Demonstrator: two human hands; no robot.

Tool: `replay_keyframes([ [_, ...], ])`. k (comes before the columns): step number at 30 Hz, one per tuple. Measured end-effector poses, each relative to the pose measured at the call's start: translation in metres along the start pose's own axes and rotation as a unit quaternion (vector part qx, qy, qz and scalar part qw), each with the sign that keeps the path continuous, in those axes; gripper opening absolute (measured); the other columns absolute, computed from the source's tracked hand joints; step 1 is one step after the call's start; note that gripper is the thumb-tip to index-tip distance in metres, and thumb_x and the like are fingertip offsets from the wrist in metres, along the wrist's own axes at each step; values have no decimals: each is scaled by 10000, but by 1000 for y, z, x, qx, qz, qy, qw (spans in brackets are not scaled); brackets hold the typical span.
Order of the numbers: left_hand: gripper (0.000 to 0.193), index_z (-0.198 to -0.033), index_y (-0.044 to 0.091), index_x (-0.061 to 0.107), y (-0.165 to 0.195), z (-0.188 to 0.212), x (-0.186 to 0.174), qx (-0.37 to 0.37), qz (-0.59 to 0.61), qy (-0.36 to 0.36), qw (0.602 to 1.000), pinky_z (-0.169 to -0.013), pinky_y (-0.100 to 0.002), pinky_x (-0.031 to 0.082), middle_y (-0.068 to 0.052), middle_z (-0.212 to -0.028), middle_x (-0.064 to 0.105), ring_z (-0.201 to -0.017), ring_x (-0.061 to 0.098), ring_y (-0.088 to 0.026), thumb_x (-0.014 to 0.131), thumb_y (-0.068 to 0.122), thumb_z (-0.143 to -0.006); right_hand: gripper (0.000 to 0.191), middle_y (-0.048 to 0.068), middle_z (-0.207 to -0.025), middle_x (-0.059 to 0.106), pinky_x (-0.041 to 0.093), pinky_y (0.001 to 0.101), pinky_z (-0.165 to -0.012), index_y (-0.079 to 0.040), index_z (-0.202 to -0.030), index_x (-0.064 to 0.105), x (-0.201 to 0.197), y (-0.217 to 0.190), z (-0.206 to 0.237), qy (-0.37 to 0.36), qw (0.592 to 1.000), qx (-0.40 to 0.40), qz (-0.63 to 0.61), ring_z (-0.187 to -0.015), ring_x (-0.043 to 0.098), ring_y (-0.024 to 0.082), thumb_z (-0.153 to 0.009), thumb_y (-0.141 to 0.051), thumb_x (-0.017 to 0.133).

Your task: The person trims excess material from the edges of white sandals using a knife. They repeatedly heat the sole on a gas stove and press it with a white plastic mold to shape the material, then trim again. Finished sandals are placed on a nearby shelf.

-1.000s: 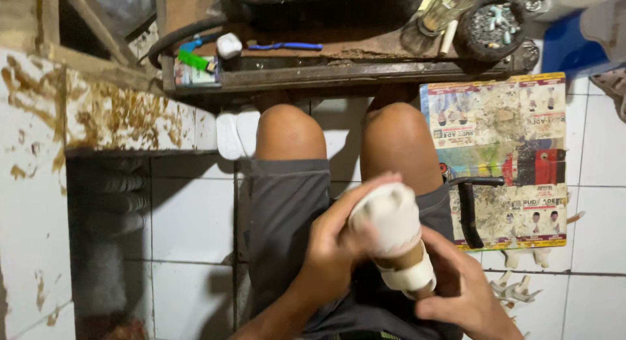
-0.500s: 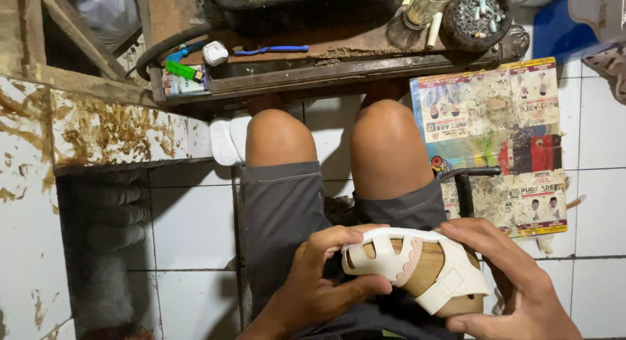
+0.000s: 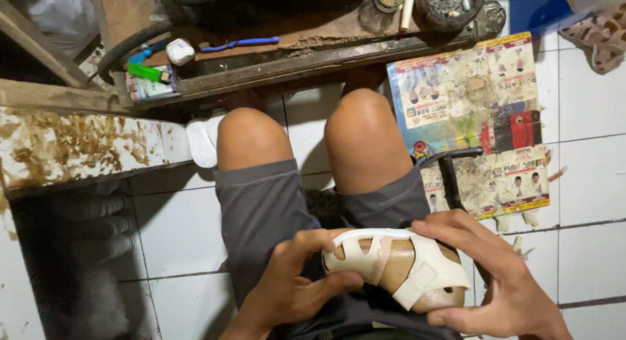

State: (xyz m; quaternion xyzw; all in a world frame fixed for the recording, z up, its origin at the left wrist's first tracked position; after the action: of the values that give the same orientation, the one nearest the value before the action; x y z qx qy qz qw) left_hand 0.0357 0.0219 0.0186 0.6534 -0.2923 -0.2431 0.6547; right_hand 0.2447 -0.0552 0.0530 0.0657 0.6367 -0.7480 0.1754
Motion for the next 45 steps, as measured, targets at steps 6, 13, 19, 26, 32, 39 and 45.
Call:
replay_keyframes([
  [6,876,-1544,134,342,12,-13,14,-20,-7,-132,991,-1022,-381,539,-143,-1343,664,-1207,680,-287,857,225,-842,990,149,-1359,613,442,391,-1055,-40,-1465,534,7,-6,-5,-43,999,-16,7,-1250,548,289,-598,-235,969],
  [13,802,-1546,171,488,30,-29,30,35,-139,-189,971,-1070,-404,537,-147,-1476,595,-1292,637,-343,858,173,-834,1092,127,-1283,615,453,396,-1036,-21,-1526,414,2,-6,-8,-1,1000,5,-25,-1195,595,279,-599,-225,954],
  [19,798,-1558,131,493,14,-21,42,-12,-109,-237,965,-1068,-407,535,-140,-1441,607,-1289,650,-332,837,105,-839,894,100,-1156,662,511,373,-964,-47,-1388,657,2,6,3,-23,1000,-10,-7,-1107,596,251,-579,-263,970],
  [26,1006,-1530,93,278,-15,-45,26,-95,418,133,894,-1098,-536,505,-281,-1440,558,-1290,615,-399,933,199,-775,919,145,-1345,557,445,380,-1092,-8,-1440,540,-15,-6,-8,167,967,-4,-191,-1269,570,265,-636,-175,953],
  [32,1022,-1578,-26,246,-16,-42,40,-52,437,235,867,-1222,-542,406,-241,-1536,481,-1453,489,-374,881,279,-837,896,164,-1471,489,353,384,-1153,-10,-1482,447,37,-4,-23,149,964,-15,-219,-1386,470,276,-711,-66,898],
  [39,741,-1504,54,335,-25,-27,10,-129,491,281,814,-1074,-587,500,-201,-1301,553,-1238,596,-378,624,177,-833,425,149,-1195,722,556,374,-957,-74,-1430,586,-50,143,-27,289,943,119,111,-1076,714,262,-1018,-121,680],
  [45,736,-1473,51,363,-30,-31,16,-143,487,281,815,-867,-517,568,-223,-1165,566,-994,657,-364,628,171,-797,934,213,-954,668,498,417,-697,-157,-1625,361,-59,270,1,141,903,260,310,-802,635,315,-823,-193,837],
])
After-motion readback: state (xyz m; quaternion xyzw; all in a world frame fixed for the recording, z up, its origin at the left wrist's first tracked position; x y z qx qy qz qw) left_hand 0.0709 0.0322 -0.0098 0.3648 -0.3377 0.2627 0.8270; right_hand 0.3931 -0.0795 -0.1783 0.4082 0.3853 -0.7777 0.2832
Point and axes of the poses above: each hand's wrist, its own z-axis away from the middle knuckle, its own x-axis out of the palm, y = z × x, the point moved 9 cm from there along -z, towards the middle knuckle
